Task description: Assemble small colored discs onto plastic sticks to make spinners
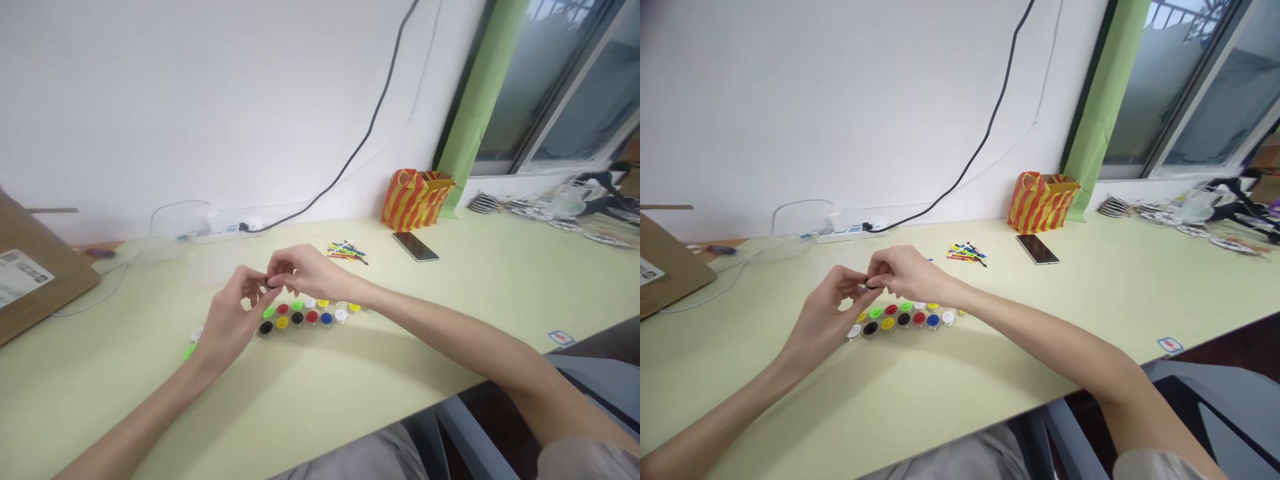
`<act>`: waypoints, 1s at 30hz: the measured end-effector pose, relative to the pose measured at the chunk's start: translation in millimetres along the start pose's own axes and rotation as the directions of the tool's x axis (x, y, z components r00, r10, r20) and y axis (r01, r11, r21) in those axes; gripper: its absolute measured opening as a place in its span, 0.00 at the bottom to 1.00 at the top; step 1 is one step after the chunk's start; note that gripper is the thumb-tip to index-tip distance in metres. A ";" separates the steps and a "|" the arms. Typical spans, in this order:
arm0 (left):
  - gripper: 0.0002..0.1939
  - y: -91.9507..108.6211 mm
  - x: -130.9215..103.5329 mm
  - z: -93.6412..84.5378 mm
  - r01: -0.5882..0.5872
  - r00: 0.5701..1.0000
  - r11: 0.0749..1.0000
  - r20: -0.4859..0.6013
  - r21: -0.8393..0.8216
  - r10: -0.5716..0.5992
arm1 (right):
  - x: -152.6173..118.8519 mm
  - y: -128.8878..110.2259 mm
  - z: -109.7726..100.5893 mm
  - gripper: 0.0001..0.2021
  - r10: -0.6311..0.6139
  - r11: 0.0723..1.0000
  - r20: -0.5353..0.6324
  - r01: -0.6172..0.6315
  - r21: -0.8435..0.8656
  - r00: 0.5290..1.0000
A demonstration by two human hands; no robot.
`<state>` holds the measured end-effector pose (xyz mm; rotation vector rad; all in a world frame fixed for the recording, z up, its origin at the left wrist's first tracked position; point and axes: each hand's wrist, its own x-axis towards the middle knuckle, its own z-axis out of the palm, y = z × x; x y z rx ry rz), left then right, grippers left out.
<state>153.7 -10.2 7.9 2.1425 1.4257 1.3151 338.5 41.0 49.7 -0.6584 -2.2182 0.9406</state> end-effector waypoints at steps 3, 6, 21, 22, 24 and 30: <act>0.13 -10.7 3.1 -4.7 -0.064 0.994 0.995 -0.079 0.078 0.071 | 20.9 20.5 -30.1 0.04 -0.023 0.995 -0.035 0.019 -0.098 0.999; 0.10 -23.6 5.9 -5.1 -0.246 0.959 0.936 -0.075 0.253 0.272 | 26.2 61.5 -82.9 0.14 0.009 0.860 -0.381 -0.201 -0.469 0.925; 0.07 -30.8 8.9 -9.5 -0.453 0.873 0.843 -0.048 0.290 0.486 | -10.5 186.0 -161.6 0.08 0.575 0.556 -0.203 -0.561 -0.613 0.792; 0.08 -30.7 8.7 -9.7 -0.459 0.872 0.843 -0.040 0.281 0.488 | -8.7 188.8 -161.1 0.08 0.570 0.545 -0.213 -0.559 -0.625 0.794; 0.08 -31.7 8.7 -9.5 -0.474 0.869 0.840 -0.017 0.266 0.495 | -7.5 193.9 -160.7 0.09 0.558 0.521 -0.237 -0.558 -0.645 0.795; 0.09 -37.3 8.1 -6.7 -0.476 0.876 0.836 0.067 0.272 0.477 | -12.7 206.5 -158.0 0.11 0.547 0.408 -0.354 -0.611 -0.679 0.759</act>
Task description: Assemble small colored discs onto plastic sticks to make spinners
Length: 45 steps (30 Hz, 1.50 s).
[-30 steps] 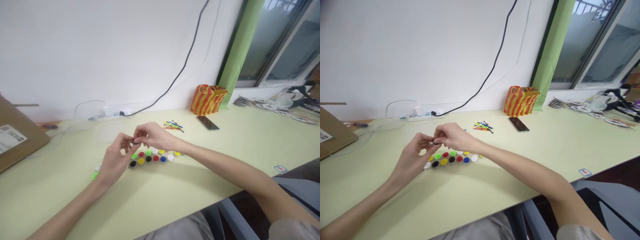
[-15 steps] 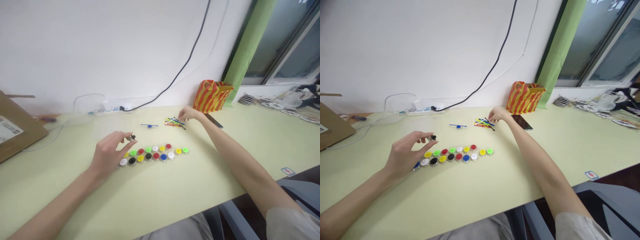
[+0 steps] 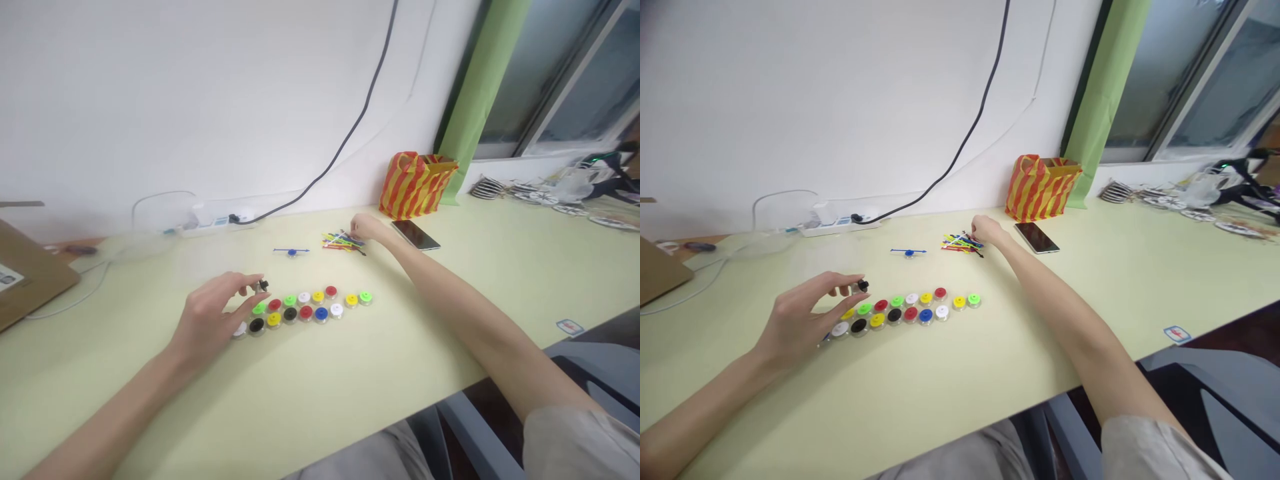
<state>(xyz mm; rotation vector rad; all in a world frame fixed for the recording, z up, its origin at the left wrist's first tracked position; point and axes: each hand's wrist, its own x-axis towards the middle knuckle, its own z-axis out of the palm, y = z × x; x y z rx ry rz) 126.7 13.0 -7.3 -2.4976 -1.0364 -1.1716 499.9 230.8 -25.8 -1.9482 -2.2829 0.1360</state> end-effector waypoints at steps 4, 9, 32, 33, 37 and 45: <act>0.09 1.0 -1.1 1.8 -0.011 1.000 1.000 0.000 0.011 0.011 | 0.0 0.4 2.5 0.11 -0.003 1.000 -0.009 0.003 -0.008 1.000; 0.09 2.3 0.2 0.3 -0.024 0.999 0.999 -0.025 0.027 0.025 | 1.8 -0.3 -0.5 0.11 -0.036 0.999 0.001 0.036 0.011 0.999; 0.09 2.2 -1.5 -0.3 0.018 0.998 0.997 -0.062 0.072 -0.013 | 2.3 3.4 -8.1 0.09 -0.192 0.958 0.037 0.179 0.224 0.981; 0.09 2.0 -1.5 -0.3 0.017 0.998 0.997 -0.062 0.074 -0.013 | 2.5 3.0 -8.3 0.09 -0.193 0.957 0.038 0.180 0.225 0.980; 0.08 2.0 -1.4 0.3 0.022 0.998 0.997 -0.059 0.078 -0.018 | 2.0 0.3 -7.8 0.08 -0.184 0.961 0.034 0.173 0.215 0.982; 0.08 4.6 -0.1 -0.8 0.052 0.998 0.998 -0.043 0.046 -0.050 | -3.1 -10.3 -6.3 0.09 -0.164 0.970 0.023 0.158 0.182 0.986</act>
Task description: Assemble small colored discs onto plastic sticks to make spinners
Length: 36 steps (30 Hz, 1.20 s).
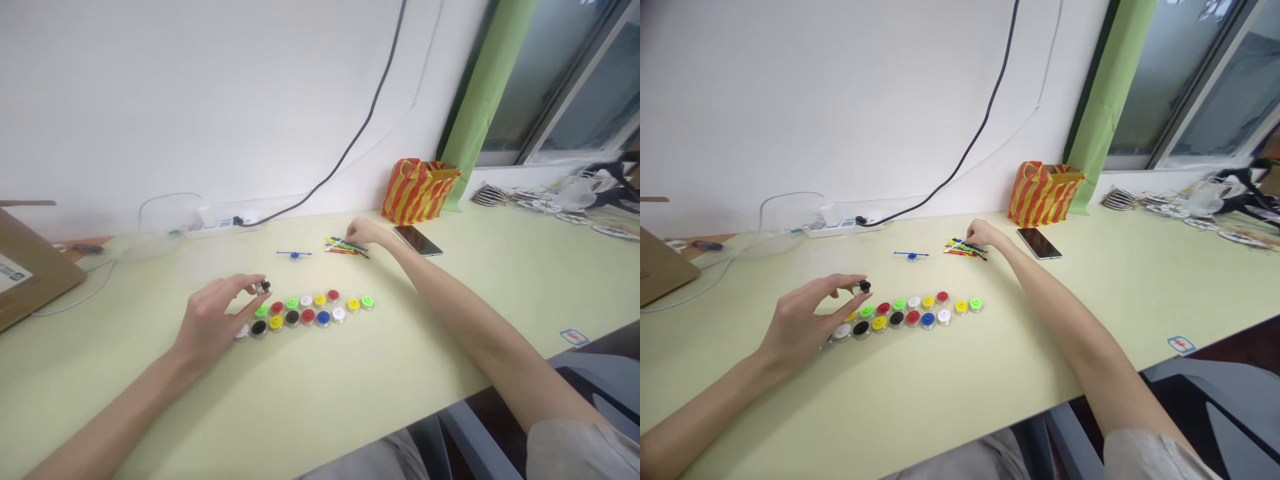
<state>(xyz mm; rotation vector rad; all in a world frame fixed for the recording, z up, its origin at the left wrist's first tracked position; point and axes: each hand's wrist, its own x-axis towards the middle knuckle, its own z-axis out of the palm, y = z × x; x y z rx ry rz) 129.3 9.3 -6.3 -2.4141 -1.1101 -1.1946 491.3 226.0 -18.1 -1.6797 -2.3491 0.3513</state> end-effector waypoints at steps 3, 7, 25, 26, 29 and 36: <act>0.08 0.8 0.2 -0.3 -0.010 1.000 1.000 -0.006 -0.010 0.010 | -0.9 -2.7 -0.6 0.10 0.002 1.000 -0.003 -0.002 -0.009 1.000; 0.08 0.6 0.1 0.2 -0.017 1.000 1.000 -0.012 -0.016 0.017 | -2.6 -5.0 -0.6 0.10 0.010 1.000 -0.012 -0.010 -0.026 1.000; 0.08 3.2 1.1 0.0 -0.004 1.000 1.000 0.009 -0.027 0.005 | -14.9 -19.6 -5.7 0.08 0.017 0.983 0.013 -0.014 -0.184 1.000; 0.08 3.4 1.1 0.0 -0.005 1.000 1.000 0.012 -0.028 0.005 | -15.9 -20.3 -6.5 0.08 0.012 0.982 0.015 -0.009 -0.189 1.000; 0.08 3.9 1.2 -0.1 0.000 1.000 1.000 0.018 -0.027 0.001 | -17.1 -21.1 -8.5 0.08 0.007 0.980 0.012 -0.004 -0.201 1.000; 0.08 4.4 1.8 -1.0 0.005 1.000 1.000 0.023 -0.027 -0.005 | -14.7 -14.4 -12.0 0.09 0.032 0.974 0.014 -0.028 -0.224 0.999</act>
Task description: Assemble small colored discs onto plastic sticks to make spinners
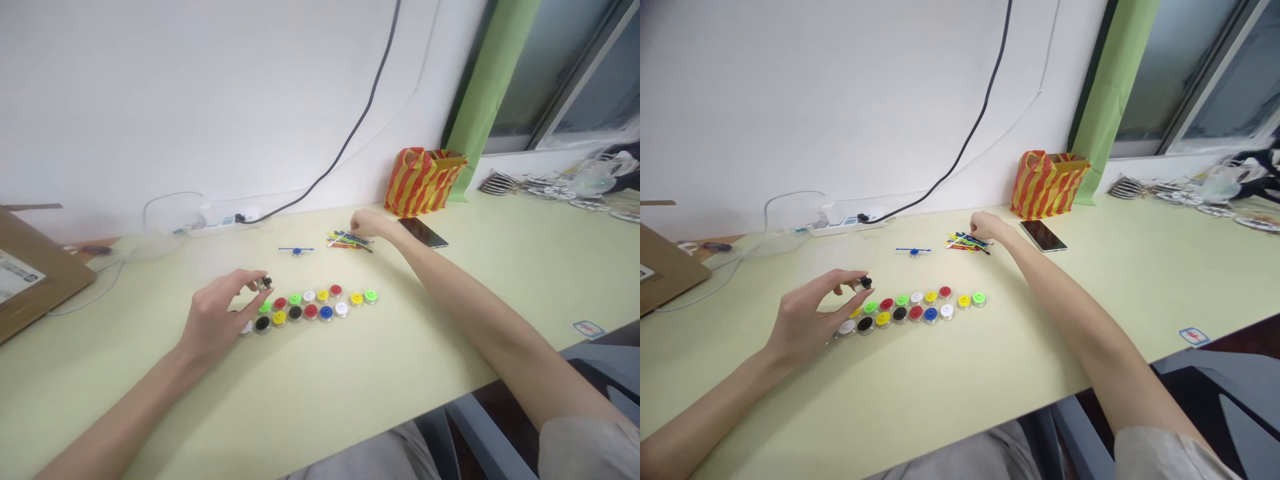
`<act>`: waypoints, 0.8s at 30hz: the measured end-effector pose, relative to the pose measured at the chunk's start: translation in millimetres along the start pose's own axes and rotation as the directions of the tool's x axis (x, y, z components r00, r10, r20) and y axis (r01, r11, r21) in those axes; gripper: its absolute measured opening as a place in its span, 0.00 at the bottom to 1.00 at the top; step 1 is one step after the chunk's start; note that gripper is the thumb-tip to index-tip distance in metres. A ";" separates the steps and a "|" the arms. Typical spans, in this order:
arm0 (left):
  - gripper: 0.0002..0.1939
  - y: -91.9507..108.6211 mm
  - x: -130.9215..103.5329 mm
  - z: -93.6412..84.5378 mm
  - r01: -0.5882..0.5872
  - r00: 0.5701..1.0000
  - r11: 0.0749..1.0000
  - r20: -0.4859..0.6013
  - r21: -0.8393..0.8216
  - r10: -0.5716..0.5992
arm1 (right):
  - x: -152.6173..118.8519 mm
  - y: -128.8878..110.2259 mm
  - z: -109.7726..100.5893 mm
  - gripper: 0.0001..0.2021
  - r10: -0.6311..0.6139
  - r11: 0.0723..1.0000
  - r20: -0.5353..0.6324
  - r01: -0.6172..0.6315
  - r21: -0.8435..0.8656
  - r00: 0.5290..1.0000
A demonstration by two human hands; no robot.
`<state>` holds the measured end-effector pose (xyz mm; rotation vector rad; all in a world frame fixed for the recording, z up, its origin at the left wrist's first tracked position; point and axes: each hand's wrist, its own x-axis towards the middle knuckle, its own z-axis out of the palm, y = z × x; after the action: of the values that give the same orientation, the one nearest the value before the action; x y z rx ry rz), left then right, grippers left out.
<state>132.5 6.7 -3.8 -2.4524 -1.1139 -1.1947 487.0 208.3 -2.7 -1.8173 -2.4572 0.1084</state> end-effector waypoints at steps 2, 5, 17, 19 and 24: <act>0.08 0.0 -0.2 -0.1 -0.002 1.000 1.000 0.001 0.003 0.002 | 0.1 0.1 0.5 0.09 -0.007 1.000 0.012 0.007 0.001 1.000; 0.08 0.0 -0.5 -0.2 0.007 1.000 1.000 0.007 -0.001 -0.007 | -0.2 -2.2 1.5 0.08 -0.020 1.000 0.021 0.020 -0.002 1.000; 0.08 3.1 -0.4 -0.5 0.017 1.000 1.000 -0.018 0.006 -0.017 | -5.6 4.3 -20.9 0.07 0.061 0.998 -0.052 -0.062 -0.028 0.997; 0.07 3.0 -1.2 0.0 0.016 1.000 1.000 -0.014 -0.006 -0.016 | -4.9 7.0 -24.3 0.05 0.076 0.997 -0.014 -0.076 -0.002 0.997; 0.08 2.0 -3.2 1.8 0.018 1.000 1.000 -0.020 -0.015 -0.019 | -4.3 8.9 -27.4 0.05 0.053 0.993 0.069 -0.060 0.102 0.996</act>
<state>133.8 4.4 -7.1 -2.4414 -1.1287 -1.2345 499.7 207.0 23.5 -1.8688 -2.3945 0.2990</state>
